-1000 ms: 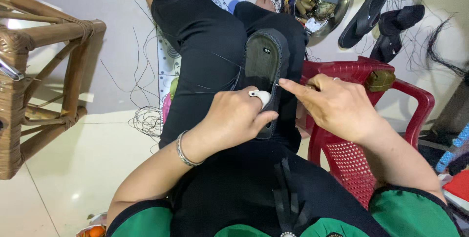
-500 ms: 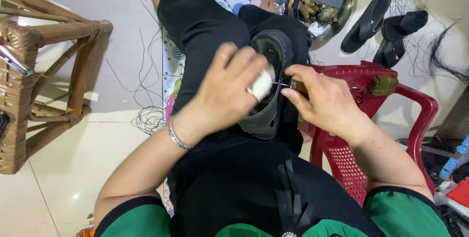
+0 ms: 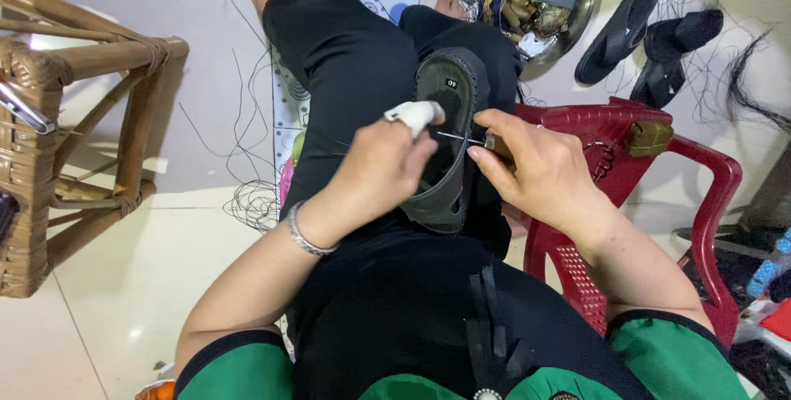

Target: The person sits on the floor and sews a black sandal using a needle and thread. They hold the sandal on their lap, repeatedly pushing the needle through the sole and pulling the thread to stitch the shoe.

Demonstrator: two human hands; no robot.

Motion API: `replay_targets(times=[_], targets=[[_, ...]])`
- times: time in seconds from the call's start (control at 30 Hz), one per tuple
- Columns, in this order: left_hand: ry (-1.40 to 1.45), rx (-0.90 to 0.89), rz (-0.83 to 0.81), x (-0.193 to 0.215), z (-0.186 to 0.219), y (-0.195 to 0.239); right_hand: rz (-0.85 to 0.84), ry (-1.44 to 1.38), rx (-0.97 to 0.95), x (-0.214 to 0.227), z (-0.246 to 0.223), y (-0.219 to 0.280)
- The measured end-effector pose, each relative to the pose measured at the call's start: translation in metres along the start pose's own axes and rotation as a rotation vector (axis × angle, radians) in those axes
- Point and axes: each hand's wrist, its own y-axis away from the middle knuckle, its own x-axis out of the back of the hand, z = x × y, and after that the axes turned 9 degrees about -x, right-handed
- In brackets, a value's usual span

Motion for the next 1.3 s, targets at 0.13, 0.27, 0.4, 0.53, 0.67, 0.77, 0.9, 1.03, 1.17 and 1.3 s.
replay_targets(times=[0.13, 0.27, 0.4, 0.53, 0.67, 0.77, 0.9, 1.03, 1.17, 1.3], targets=[[-0.058, 0.032, -0.182, 0.001, 0.025, -0.013, -0.078, 0.026, 0.038, 0.031, 0.004, 0.0], [-0.113, -0.079, -0.104, -0.009, 0.003, 0.009, -0.4, 0.209, -0.068, 0.067, 0.042, 0.007], [-0.175, 0.006, -0.079, -0.003, -0.012, 0.013, -0.41, 0.265, -0.097, 0.056, 0.048, 0.025], [-0.193, -0.054, -0.006, -0.001, -0.01, 0.016, -0.141, 0.129, 0.012, 0.033, 0.059, 0.042], [-0.164, -0.069, 0.017, -0.003, -0.004, 0.015, -0.188, 0.043, -0.037, 0.017, 0.086, 0.058], [-0.129, -0.06, -0.034, -0.012, 0.001, 0.014, -0.525, 0.248, -0.186, 0.012, 0.097, 0.048], [-0.117, -0.08, -0.037, -0.018, 0.004, 0.015, -0.532, 0.368, -0.514, 0.036, 0.078, 0.029], [-0.166, -0.13, -0.011, -0.01, 0.007, 0.013, -0.621, 0.157, -0.358, 0.027, 0.073, 0.042], [-0.237, -0.173, 0.11, 0.001, 0.011, 0.012, -0.256, -0.91, -0.29, 0.009, 0.11, 0.084], [-0.2, -0.237, 0.217, -0.009, 0.022, 0.005, -0.031, -0.681, -0.368, -0.006, 0.094, 0.061]])
